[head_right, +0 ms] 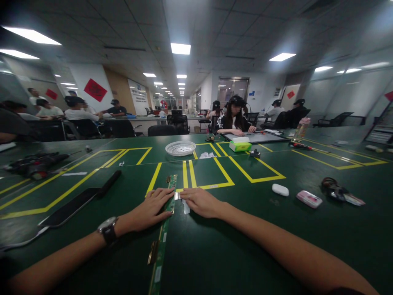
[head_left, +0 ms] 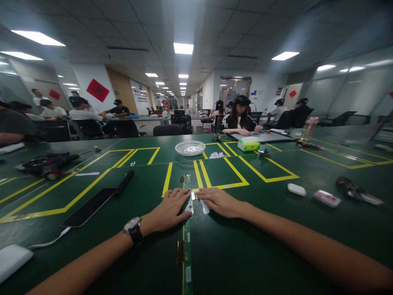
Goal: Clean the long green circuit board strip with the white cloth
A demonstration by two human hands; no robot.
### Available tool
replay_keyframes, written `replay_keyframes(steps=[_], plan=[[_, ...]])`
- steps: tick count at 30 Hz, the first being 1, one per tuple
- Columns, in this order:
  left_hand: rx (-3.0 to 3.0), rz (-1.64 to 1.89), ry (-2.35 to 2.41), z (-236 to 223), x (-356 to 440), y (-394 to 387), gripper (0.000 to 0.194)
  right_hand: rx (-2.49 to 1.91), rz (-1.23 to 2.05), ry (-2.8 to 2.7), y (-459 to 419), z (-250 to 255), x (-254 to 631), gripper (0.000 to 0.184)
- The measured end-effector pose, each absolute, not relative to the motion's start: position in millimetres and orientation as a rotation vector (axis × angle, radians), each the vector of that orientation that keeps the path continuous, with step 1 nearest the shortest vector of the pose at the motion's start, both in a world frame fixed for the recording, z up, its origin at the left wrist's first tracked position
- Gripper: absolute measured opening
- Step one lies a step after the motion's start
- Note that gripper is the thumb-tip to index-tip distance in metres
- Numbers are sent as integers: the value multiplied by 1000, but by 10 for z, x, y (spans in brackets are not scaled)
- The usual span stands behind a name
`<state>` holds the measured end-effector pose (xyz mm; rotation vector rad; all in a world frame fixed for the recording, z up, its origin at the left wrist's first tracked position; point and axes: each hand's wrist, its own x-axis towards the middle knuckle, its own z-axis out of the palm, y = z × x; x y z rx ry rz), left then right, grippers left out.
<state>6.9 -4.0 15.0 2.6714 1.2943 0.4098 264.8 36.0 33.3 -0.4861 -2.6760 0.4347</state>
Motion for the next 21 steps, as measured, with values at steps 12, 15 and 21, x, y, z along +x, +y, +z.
replay_keyframes(steps=[12,15,21], plan=[[2609,451,1324,128,58,-37,69,-679,213,-2646,310,281,2646,41],[2496,596,1384,102,63,-9,59,-642,208,-2674,315,349,2641,50],[2263,873,1498,72,35,59,46,-291,363,-2929,341,447,2572,51]])
